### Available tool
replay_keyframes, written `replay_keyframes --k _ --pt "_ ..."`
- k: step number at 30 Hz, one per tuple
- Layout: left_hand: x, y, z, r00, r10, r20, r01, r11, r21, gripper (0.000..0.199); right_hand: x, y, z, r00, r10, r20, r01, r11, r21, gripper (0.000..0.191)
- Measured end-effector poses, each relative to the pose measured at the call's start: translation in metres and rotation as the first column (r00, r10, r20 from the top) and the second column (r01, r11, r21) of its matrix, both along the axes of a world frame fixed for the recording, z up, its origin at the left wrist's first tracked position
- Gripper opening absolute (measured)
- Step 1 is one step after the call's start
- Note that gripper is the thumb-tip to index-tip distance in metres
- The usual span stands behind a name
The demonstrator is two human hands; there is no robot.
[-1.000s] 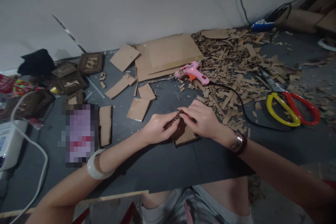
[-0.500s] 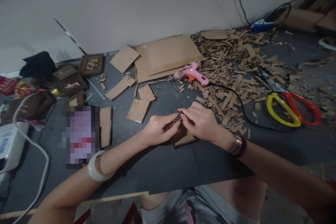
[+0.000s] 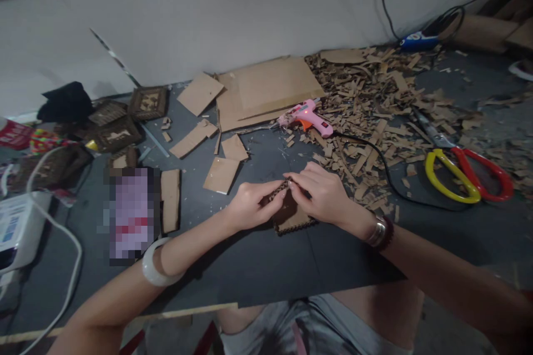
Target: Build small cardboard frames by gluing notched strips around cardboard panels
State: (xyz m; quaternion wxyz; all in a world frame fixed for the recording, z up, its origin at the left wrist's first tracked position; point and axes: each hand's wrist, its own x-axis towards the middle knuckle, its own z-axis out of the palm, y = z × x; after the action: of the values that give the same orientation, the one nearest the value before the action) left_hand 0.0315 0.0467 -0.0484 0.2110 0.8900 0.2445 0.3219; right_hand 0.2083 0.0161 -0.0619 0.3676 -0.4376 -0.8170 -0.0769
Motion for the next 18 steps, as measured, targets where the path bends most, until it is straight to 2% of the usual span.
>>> replay_keyframes --k 5,11,18 --pt "0.0002 -0.0004 -0.0013 1.0 -0.007 0.01 0.007 1.0 0.025 0.024 -0.0011 0.0008 -0.002 0.999 -0.015 0.028 0.015 1.0 0.028 0.021" --pt "0.0 0.0003 -0.0022 1.0 0.011 0.001 -0.011 1.0 -0.01 0.024 -0.0005 0.0019 -0.0042 0.998 -0.028 0.057 0.025 0.999 0.039 0.02" --pt "0.0 0.0006 -0.0019 0.995 0.091 0.034 -0.089 0.994 -0.062 0.026 0.0026 0.0007 0.002 0.998 -0.053 -0.036 0.054 0.999 0.004 0.03"
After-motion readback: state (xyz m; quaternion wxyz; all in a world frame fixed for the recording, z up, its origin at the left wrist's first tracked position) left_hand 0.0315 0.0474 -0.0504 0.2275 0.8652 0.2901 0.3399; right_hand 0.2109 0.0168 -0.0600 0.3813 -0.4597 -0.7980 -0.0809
